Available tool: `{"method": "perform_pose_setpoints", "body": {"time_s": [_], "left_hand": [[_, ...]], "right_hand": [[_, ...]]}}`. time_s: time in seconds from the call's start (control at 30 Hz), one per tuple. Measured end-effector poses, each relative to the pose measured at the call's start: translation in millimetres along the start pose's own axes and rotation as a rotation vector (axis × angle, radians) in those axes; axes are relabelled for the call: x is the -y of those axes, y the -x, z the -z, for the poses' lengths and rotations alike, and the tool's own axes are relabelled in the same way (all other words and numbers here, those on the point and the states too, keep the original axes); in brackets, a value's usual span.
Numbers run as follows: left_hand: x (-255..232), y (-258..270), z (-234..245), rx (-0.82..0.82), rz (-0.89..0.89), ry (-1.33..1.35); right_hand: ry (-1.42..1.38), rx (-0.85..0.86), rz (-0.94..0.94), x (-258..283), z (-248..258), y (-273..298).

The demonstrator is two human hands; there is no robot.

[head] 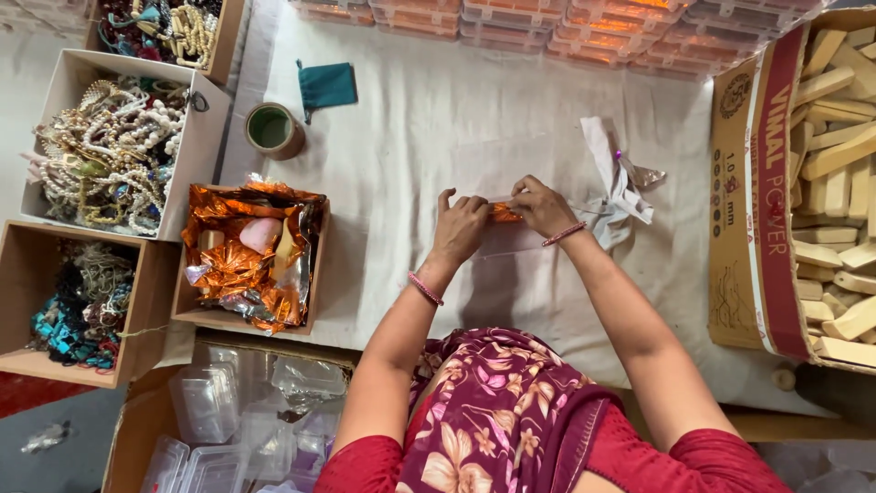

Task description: The person picks up small rectangular wooden blocks from a cardboard box and wipes them with a white cloth. They then place the blocks onto a sheet of orange foil, fold the foil around the blocks to create a wrapped package, and set it aside. The process is repeated with another wooden block.

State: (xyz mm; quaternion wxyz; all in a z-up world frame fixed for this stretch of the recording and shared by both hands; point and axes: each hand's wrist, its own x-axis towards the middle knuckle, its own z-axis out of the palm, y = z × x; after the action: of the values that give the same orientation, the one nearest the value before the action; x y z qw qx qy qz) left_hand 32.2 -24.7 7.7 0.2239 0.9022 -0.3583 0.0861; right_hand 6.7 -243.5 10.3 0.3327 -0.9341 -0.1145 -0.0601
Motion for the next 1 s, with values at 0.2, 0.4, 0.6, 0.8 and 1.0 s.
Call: {"method": "perform_pose_setpoints", "body": {"time_s": [0.2,0.4,0.6,0.8,1.0], "left_hand": [[-5.2,7.3,0.4,-0.016,-0.085,-0.144],[-0.9,8.8,-19.4,-0.052,-0.084,-0.128],[-8.6,7.7,-11.5,-0.009,0.007,-0.109],[-11.1,15.8,-12.2,-0.121,0.037,-0.065],[-16.2,17.7,-8.1,-0.1,0.148,0.014]], "right_hand": [[0.051,0.047,-0.052,-16.7,-14.7,4.2],[0.406,-0.093,0.198,32.6,7.7,13.6],[0.432,0.025,0.166,7.7,-6.6,22.2],[0.469,-0.032,0.157,6.2,-15.0,26.6],[0.6,-0.121,0.052,23.9,-19.9,47.5]]}}
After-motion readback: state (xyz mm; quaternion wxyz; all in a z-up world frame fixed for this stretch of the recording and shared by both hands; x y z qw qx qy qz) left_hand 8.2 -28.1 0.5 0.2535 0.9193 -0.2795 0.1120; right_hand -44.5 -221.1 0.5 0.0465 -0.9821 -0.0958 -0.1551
